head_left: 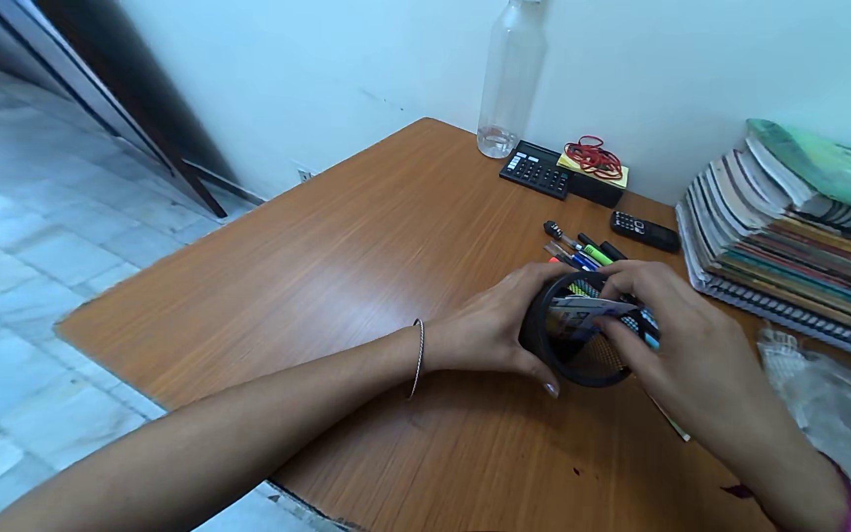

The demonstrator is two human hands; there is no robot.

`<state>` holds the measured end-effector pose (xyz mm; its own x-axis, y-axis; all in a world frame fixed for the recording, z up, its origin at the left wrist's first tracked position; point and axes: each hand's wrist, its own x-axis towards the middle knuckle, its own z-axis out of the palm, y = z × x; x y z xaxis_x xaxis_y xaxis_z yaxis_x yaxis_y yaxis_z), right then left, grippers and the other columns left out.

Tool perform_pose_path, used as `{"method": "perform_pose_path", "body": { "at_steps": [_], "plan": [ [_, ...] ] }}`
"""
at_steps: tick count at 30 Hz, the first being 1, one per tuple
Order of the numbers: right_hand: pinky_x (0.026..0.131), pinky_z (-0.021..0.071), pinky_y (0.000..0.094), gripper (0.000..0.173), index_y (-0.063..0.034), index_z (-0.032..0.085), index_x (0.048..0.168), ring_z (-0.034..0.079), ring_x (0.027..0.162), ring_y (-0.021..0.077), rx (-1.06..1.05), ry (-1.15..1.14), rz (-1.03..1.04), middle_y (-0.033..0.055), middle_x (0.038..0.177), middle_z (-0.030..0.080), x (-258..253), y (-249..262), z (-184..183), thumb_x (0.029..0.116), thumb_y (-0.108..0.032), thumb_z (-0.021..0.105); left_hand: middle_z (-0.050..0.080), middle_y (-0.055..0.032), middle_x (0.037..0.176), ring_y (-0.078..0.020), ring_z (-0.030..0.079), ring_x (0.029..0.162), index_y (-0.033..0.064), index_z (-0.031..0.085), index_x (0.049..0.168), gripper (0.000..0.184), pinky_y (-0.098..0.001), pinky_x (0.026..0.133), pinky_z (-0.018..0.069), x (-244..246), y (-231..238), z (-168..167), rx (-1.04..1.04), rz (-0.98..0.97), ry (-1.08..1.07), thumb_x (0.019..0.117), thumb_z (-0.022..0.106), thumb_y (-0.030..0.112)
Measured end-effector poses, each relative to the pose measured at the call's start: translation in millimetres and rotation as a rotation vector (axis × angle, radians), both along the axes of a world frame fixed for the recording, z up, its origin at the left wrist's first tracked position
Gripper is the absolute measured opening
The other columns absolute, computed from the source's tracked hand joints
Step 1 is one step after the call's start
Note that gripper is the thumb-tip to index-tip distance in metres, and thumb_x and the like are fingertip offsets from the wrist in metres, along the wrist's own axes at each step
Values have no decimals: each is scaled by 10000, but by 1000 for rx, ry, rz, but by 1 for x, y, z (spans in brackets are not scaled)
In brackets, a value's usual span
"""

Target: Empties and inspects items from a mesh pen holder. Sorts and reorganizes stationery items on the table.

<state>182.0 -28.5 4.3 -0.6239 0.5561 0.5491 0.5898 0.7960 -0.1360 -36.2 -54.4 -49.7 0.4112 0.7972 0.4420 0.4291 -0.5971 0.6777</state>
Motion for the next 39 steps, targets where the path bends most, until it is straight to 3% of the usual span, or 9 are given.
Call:
{"method": "perform_pose_path", "body": {
  "at_steps": [3, 9, 15, 18, 25, 39],
  "plan": [
    [747, 569, 378, 148, -120, 709, 973, 694, 1007, 217, 32, 4, 6, 57, 1152, 701, 3, 0, 7, 925, -227, 619, 568, -146, 1343, -167, 574, 1235, 0, 430, 1460, 983, -310, 1009, 507, 0, 0, -1, -1, 8, 8, 670, 919, 321],
    [731, 480, 391, 165, -153, 765, 912, 599, 946, 271, 116, -3, 40, 70, 1027, 645, 0, -1, 6, 896, -265, 645, 567, -147, 1351, -166, 569, 1242, -6, 427, 1462, 983, -305, 1021, 497, 0, 0, 0, 1, 11, 18, 675, 911, 328],
    [776, 475, 328, 155, -153, 771, 866, 614, 936, 188, 38, 115, 13, -13, 889, 686, 0, 0, 1, 905, -230, 642, 558, -166, 1363, -170, 571, 1245, -31, 391, 1478, 1022, -307, 1028, 493, 0, 1, -2, -58, 14, -25, 667, 922, 292],
    [768, 480, 324, 148, -125, 783, 901, 622, 904, 170, -32, 179, -25, -12, 883, 701, 0, 1, 1, 905, -210, 661, 556, -177, 1366, -163, 572, 1242, -43, 372, 1486, 1027, -303, 1034, 487, 0, 0, 1, -135, 2, -60, 672, 926, 249],
    [793, 480, 445, 190, -81, 777, 1051, 656, 929, 255, -24, 178, -42, 50, 917, 732, -2, 3, -2, 932, -162, 653, 604, -159, 1298, -119, 595, 1199, -45, 372, 1471, 993, -266, 1009, 496, 1, 0, -2, -195, -27, -103, 690, 916, 239],
    [839, 465, 480, 217, -80, 778, 1079, 668, 914, 244, -7, 150, -20, 49, 923, 741, 0, 4, -2, 938, -149, 628, 595, -155, 1312, -132, 587, 1209, -20, 381, 1474, 968, -287, 1016, 492, 1, -1, 2, -236, -9, -87, 707, 910, 241]
  ]
}}
